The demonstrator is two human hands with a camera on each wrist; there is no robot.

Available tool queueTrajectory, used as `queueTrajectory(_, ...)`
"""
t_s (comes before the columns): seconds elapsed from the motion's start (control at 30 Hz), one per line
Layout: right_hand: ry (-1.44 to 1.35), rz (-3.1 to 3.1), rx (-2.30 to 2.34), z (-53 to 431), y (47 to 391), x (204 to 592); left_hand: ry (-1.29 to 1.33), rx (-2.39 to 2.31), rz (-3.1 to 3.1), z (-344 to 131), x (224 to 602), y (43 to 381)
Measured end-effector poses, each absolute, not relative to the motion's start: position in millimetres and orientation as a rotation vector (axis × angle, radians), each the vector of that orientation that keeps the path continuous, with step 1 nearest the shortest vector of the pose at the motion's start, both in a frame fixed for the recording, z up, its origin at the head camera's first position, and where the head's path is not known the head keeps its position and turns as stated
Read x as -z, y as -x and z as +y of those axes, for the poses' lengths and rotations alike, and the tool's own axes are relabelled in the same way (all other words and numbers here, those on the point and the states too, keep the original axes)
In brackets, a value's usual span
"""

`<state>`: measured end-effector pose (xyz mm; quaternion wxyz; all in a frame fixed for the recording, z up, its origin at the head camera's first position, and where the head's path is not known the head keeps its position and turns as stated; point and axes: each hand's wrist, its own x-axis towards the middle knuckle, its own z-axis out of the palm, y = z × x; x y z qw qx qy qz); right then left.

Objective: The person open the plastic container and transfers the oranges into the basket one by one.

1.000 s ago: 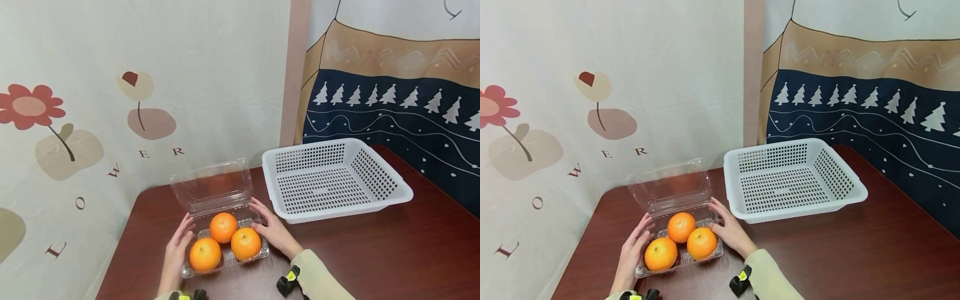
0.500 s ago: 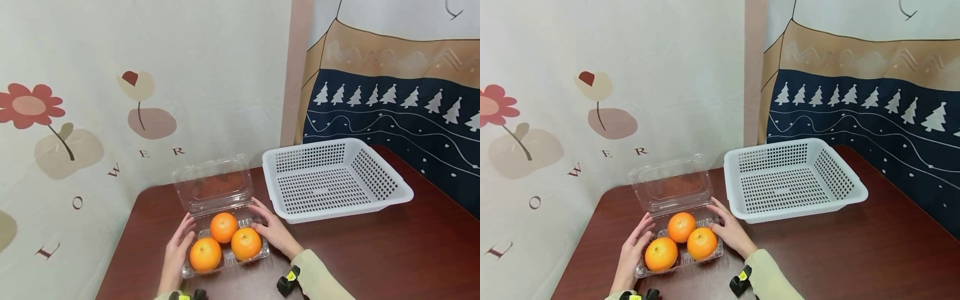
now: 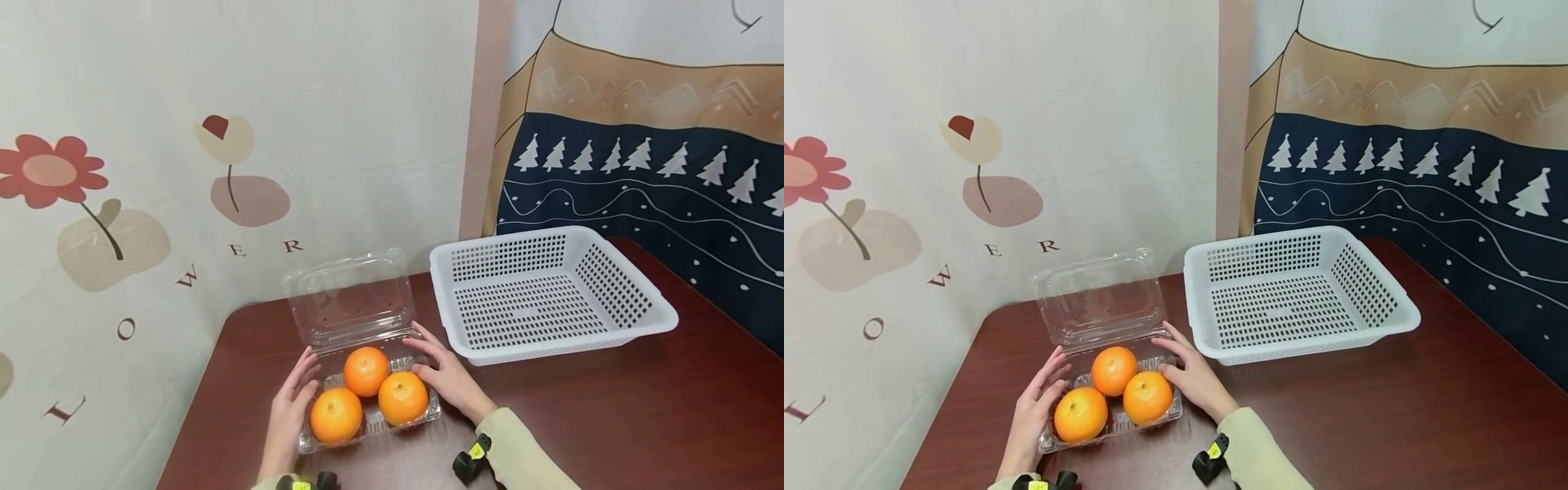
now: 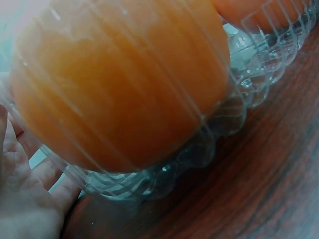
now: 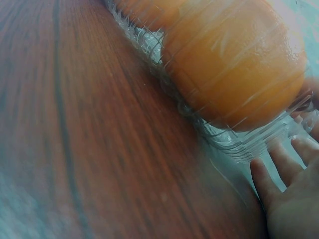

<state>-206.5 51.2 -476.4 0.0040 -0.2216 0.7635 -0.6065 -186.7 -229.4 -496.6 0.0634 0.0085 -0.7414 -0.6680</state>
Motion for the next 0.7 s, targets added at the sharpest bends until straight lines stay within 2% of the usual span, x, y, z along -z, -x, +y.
queueTrajectory(0.3,0.663,2.417,1.875,51,208,472,-0.035,2.025,-2.247,-228,493,188)
queueTrajectory(0.53,0.652,2.436,1.866,51,224,501,-0.057,2.016,-2.254,-228,492,188)
queueTrajectory(0.7,0.652,2.441,1.855,52,224,501,-0.049,1.999,-2.269,-228,493,188)
